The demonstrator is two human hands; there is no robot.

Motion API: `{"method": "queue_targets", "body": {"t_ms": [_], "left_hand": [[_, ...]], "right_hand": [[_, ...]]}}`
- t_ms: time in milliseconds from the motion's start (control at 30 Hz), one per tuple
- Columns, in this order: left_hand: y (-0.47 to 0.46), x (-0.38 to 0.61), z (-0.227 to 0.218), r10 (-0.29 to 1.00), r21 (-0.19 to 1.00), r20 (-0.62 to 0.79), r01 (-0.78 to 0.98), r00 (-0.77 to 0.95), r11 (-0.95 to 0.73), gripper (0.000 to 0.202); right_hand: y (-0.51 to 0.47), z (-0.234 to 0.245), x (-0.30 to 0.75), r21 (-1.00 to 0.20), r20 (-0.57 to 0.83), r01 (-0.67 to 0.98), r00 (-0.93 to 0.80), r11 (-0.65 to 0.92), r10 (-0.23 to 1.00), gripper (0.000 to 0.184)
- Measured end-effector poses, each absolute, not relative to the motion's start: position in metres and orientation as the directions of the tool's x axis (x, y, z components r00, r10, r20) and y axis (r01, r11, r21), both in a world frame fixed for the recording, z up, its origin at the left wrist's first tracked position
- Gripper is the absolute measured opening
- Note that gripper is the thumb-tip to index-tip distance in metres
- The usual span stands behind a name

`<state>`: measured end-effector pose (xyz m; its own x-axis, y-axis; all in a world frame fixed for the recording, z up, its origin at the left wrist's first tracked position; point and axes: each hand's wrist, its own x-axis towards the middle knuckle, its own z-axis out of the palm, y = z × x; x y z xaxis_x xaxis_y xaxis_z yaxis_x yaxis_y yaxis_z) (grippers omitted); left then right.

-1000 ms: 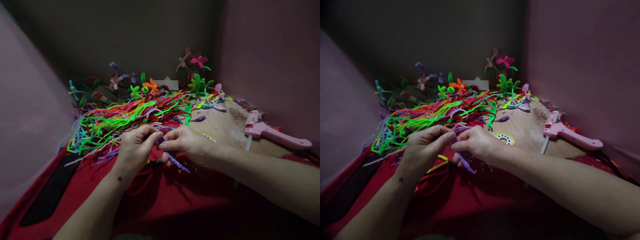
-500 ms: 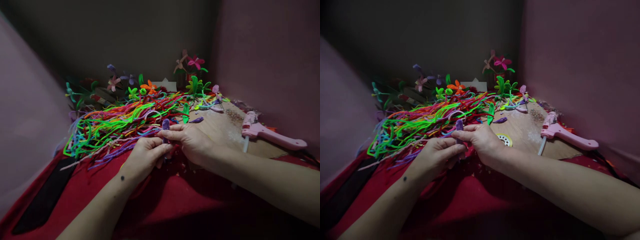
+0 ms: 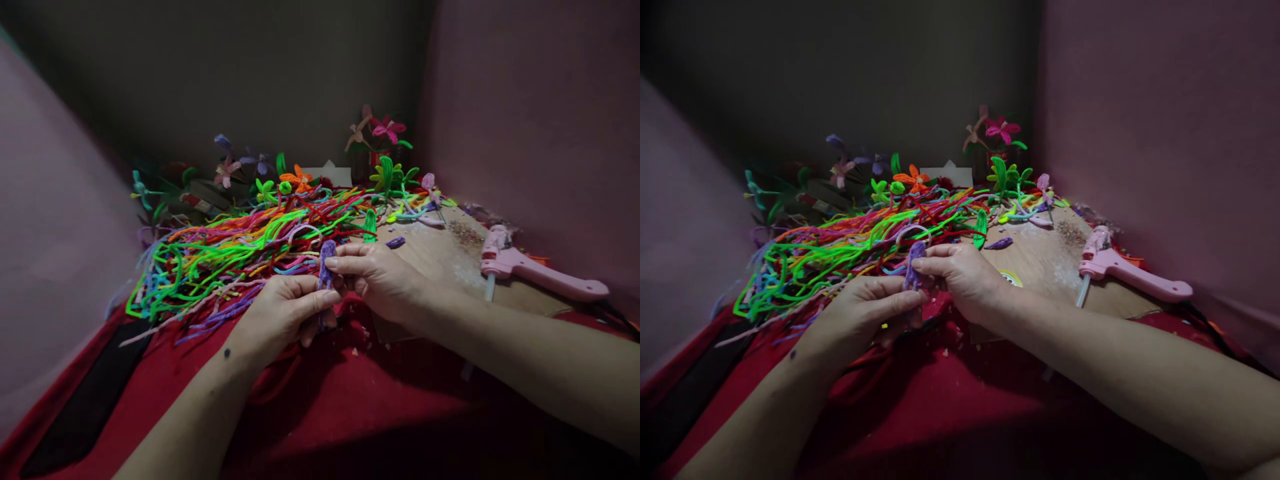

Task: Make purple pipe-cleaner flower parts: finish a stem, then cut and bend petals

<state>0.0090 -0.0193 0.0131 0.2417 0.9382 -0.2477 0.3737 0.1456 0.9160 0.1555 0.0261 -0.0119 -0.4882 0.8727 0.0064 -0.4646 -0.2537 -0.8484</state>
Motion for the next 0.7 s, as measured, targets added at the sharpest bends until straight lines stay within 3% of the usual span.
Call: {"method": "queue_targets", "body": {"t_ms": [267, 700], "left_hand": [[-0.0149, 0.0083, 0.0077, 0.991, 0.962, -0.115, 0.257, 0.073, 0.093, 0.019], [-0.0149, 0.0134, 0.0038, 0.984, 0.95, -0.175, 0.26, -0.018, 0.174, 0.013]], "right_hand": [[0.0281, -0.0179, 0.1539, -0.889, 0.017, -0.419, -0.439, -0.188, 0.899, 0.015], [0.0202, -0.0184, 0.1514, -0.893, -0.026, -0.394, -0.438, -0.218, 0.898, 0.012]]}}
